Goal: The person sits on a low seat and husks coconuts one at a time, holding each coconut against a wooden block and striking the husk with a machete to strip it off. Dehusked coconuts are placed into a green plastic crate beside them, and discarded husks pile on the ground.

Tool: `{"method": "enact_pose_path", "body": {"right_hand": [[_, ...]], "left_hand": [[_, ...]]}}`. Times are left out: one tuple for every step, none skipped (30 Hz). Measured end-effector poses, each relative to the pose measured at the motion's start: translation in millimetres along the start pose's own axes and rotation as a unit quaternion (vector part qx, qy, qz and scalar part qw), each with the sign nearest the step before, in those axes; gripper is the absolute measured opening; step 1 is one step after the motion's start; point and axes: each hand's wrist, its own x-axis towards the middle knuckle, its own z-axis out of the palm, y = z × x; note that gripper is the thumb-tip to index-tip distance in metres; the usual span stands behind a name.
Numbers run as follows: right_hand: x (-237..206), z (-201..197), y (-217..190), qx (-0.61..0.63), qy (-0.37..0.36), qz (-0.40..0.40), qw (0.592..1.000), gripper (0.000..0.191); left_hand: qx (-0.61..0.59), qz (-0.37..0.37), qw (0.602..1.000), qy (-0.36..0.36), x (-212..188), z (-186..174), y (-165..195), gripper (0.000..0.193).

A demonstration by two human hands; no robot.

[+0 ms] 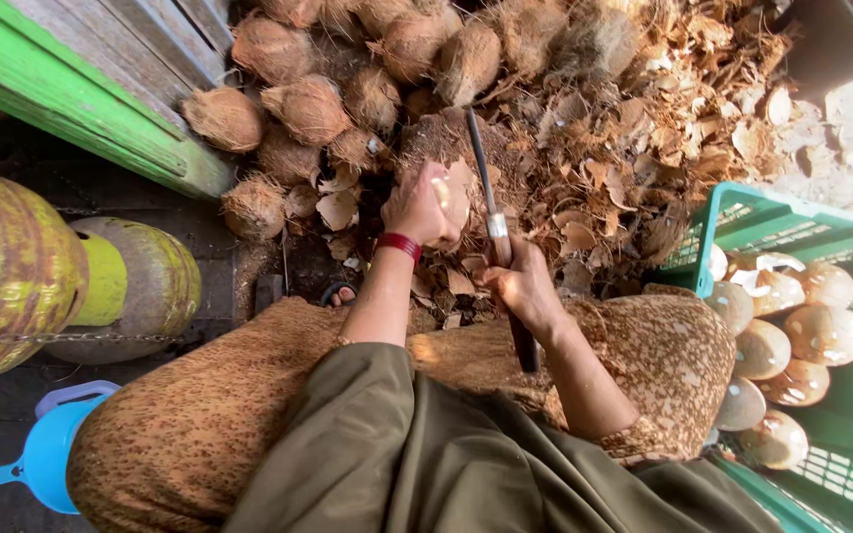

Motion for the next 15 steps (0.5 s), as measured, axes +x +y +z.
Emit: {"method": "enact_pose_path", "body": {"right_hand": [[-3.8,0.1,-6.9,-0.036,0.001,-0.099,0.994,0.024],[-5.6,2.5,-10.0,-0.072,-0.001,-0.198,0.978,0.026],[-6.5,5.0,-8.2,-0.060,0.021,-0.237,0.969,0.020],[-3.9,9.1,-2.2,-0.049,0.044,-0.283,0.957,0.019],[3.8,13.3,7.3,-0.038,0.065,-0.332,0.940,0.024],[9.6,21.7,20.9,0.006,0.049,-0.191,0.980,0.018],[13.0,27.1,37.4,0.049,0.029,-0.040,0.998,0.017],[23.4,24.5,53.1,0.097,0.001,0.122,0.988,0.018],[33.7,21.4,67.7,0.141,-0.024,0.280,0.949,0.020],[37.1,17.1,83.0,0.207,-0.030,0.279,0.937,0.015],[42.1,11.0,94.5,0.270,-0.036,0.277,0.921,0.011],[45.3,5.8,103.4,0.327,-0.045,0.278,0.902,0.008],[46.1,4.7,109.8,0.262,-0.043,0.270,0.926,0.010],[46.5,0.8,112.5,0.195,-0.033,0.256,0.946,0.012],[45.2,-0.1,112.5,0.127,-0.023,0.239,0.962,0.014]], "left_hand": [[0.021,-0.007,1.000,-0.009,3.8,0.8,4.8,0.102],[0.044,-0.015,0.999,-0.017,8.4,0.2,10.1,0.104],[0.068,-0.021,0.997,-0.021,10.4,-0.6,14.2,0.105],[0.063,-0.020,0.998,-0.019,9.9,-0.9,17.5,0.106],[0.057,-0.019,0.998,-0.012,9.8,-1.8,19.8,0.108],[0.051,-0.020,0.998,-0.008,10.3,-3.3,20.5,0.109],[0.035,-0.019,0.999,-0.007,10.3,-4.2,20.1,0.107],[0.019,-0.018,1.000,-0.007,10.1,-4.3,17.5,0.105],[0.002,-0.016,1.000,-0.005,10.8,-3.5,14.5,0.103],[-0.019,0.028,0.999,0.016,11.6,-2.2,9.5,0.107],[-0.042,0.071,0.996,0.037,14.0,-1.6,3.3,0.112],[-0.069,0.109,0.990,0.059,14.5,1.9,-3.3,0.116],[-0.091,0.092,0.989,0.078,9.2,6.0,-14.4,0.112],[-0.116,0.084,0.985,0.095,3.5,13.3,-21.5,0.109],[-0.140,0.076,0.981,0.114,0.3,19.1,-27.2,0.106]]}}
